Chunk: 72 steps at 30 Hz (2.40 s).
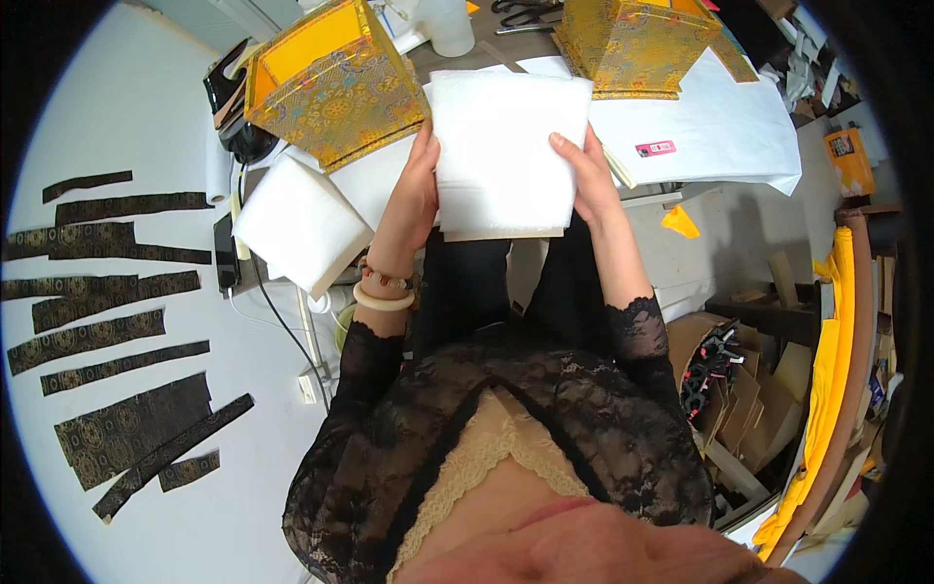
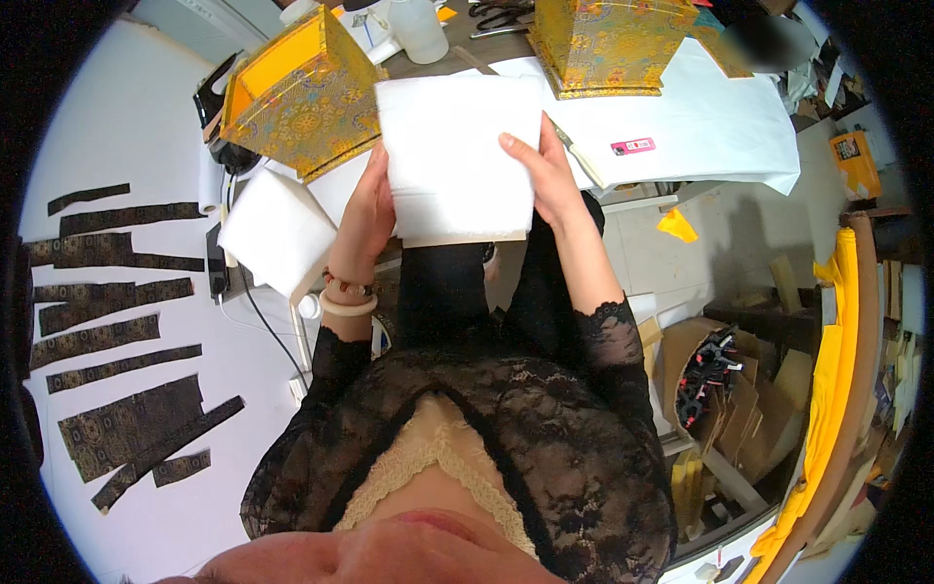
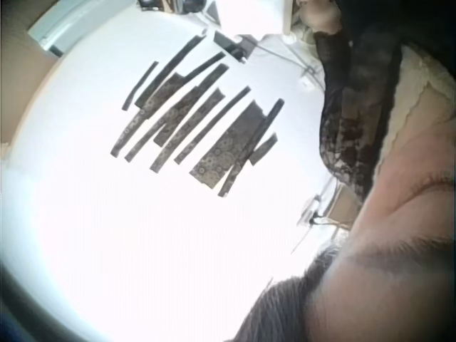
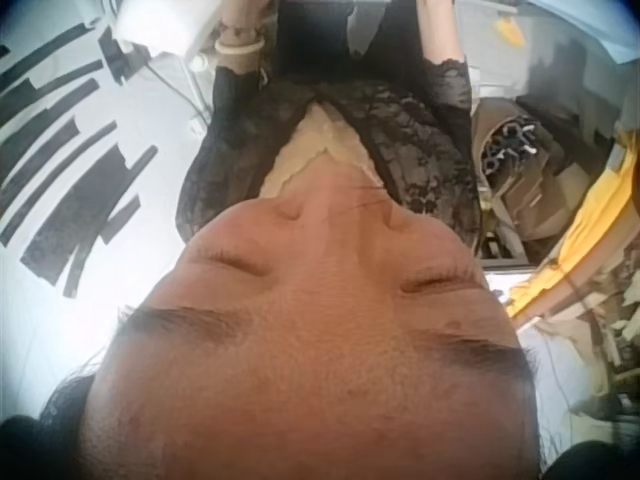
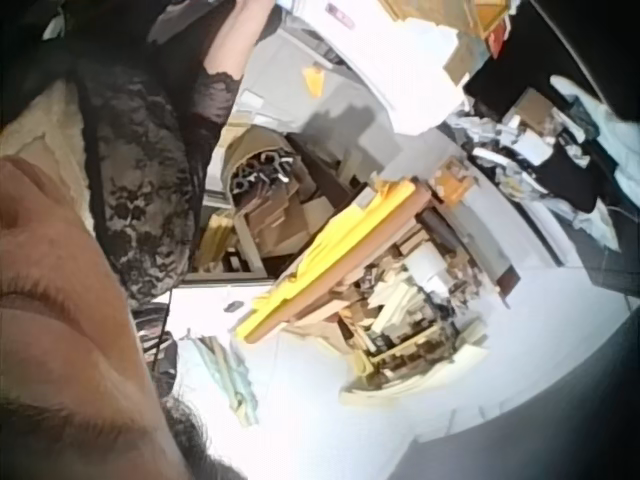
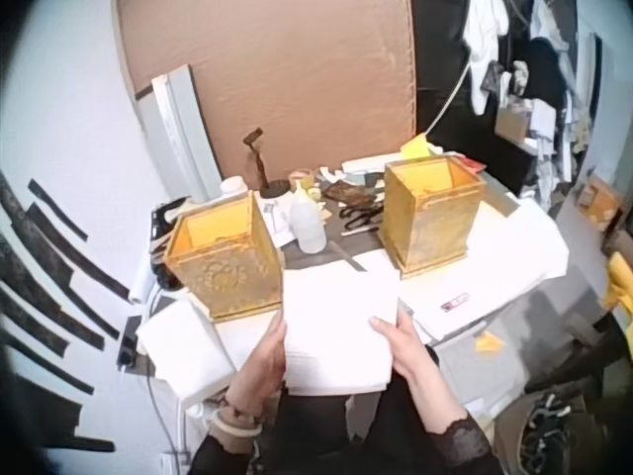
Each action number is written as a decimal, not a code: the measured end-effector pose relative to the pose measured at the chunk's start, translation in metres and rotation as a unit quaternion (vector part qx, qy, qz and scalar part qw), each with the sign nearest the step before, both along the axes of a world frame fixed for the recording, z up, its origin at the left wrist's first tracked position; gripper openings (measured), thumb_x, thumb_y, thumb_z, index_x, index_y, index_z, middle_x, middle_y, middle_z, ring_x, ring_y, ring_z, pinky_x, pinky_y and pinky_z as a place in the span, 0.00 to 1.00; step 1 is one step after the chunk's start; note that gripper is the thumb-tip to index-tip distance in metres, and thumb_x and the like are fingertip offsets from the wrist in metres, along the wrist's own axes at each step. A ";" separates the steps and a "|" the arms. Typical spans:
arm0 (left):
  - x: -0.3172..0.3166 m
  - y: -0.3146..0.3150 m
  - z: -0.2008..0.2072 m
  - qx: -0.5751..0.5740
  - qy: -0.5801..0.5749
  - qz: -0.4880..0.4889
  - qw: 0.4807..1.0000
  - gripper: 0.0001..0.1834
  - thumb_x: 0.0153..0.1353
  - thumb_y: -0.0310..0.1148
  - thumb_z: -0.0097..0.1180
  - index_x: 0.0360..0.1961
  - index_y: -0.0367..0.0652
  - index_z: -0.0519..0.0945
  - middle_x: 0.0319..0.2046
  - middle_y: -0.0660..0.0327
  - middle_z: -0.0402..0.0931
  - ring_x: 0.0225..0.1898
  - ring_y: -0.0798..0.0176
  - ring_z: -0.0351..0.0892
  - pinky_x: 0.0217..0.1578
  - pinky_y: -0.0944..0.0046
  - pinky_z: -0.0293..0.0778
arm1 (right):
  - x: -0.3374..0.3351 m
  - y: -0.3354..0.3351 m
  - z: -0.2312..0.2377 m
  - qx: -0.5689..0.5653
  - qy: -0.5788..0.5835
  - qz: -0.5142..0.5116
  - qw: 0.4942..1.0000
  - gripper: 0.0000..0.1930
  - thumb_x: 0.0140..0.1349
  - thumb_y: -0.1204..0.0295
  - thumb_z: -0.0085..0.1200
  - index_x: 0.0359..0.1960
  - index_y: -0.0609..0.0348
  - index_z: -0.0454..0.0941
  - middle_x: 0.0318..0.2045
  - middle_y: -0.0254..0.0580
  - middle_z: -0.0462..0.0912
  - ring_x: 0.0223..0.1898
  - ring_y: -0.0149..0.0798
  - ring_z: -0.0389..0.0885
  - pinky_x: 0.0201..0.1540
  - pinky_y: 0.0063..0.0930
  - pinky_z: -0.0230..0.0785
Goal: The person cuts a white foam sheet into smaller rectangular pieces using a craft knife. They repeatedly measure, score, and separate the foam, then stack the cut pieces on the table.
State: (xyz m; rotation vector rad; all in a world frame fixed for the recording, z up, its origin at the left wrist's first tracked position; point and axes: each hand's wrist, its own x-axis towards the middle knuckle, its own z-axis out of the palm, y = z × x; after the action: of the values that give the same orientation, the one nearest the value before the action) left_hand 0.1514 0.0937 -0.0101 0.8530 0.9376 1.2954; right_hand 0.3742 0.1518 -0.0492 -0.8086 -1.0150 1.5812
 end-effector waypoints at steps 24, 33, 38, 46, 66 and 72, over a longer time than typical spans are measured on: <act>-0.010 -0.033 -0.004 0.188 0.046 -0.060 0.979 0.57 0.55 0.20 0.70 0.78 0.40 0.44 0.62 0.47 0.72 0.60 0.58 0.76 0.57 0.59 0.75 | 0.007 -0.004 0.014 0.162 0.047 0.048 0.985 0.65 0.43 0.51 0.76 0.79 0.55 0.45 0.77 0.53 0.53 0.75 0.50 0.56 0.76 0.46 0.51; -0.016 -0.043 0.010 0.290 0.120 -0.039 0.949 0.67 0.48 0.29 0.78 0.79 0.43 0.39 0.70 0.50 0.60 0.70 0.54 0.64 0.66 0.52 0.64 | 0.007 -0.011 0.022 0.270 -0.042 0.039 0.961 0.65 0.41 0.52 0.77 0.78 0.56 0.47 0.76 0.58 0.52 0.75 0.51 0.58 0.73 0.48 0.57; -0.023 -0.048 0.012 0.307 0.150 -0.042 0.939 0.61 0.44 0.32 0.81 0.75 0.46 0.51 0.65 0.55 0.64 0.67 0.56 0.66 0.64 0.54 0.65 | -0.003 -0.031 0.044 0.286 -0.049 0.041 0.956 0.66 0.39 0.53 0.79 0.77 0.59 0.47 0.76 0.59 0.52 0.73 0.50 0.61 0.70 0.46 0.64; -0.021 -0.054 0.008 0.268 0.051 -0.042 0.961 0.58 0.45 0.31 0.80 0.73 0.47 0.55 0.62 0.58 0.66 0.63 0.61 0.69 0.61 0.57 0.67 | -0.001 -0.044 0.059 0.291 -0.043 0.052 0.954 0.68 0.36 0.52 0.80 0.77 0.62 0.47 0.76 0.53 0.53 0.72 0.46 0.64 0.70 0.43 0.64; 0.004 0.055 -0.080 0.122 0.237 0.232 0.936 0.34 0.67 0.37 0.63 0.67 0.32 0.60 0.59 0.45 0.71 0.59 0.52 0.74 0.60 0.55 0.70 | -0.043 0.051 -0.025 0.132 -0.304 -0.066 0.941 0.48 0.57 0.58 0.72 0.73 0.63 0.56 0.61 0.55 0.76 0.62 0.47 0.76 0.63 0.39 0.70; 0.011 0.054 -0.090 0.116 0.243 0.263 0.926 0.35 0.67 0.38 0.63 0.65 0.30 0.61 0.57 0.45 0.71 0.58 0.53 0.74 0.59 0.55 0.70 | -0.042 0.049 -0.032 0.156 -0.289 -0.068 0.942 0.45 0.57 0.56 0.73 0.69 0.64 0.61 0.56 0.53 0.79 0.58 0.43 0.79 0.60 0.35 0.72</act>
State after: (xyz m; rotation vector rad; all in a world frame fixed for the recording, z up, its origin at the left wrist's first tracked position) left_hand 0.1628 0.1476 -0.1006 1.1905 1.4982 1.7173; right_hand 0.3318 0.2009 -0.0814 -1.1210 -1.5452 1.0374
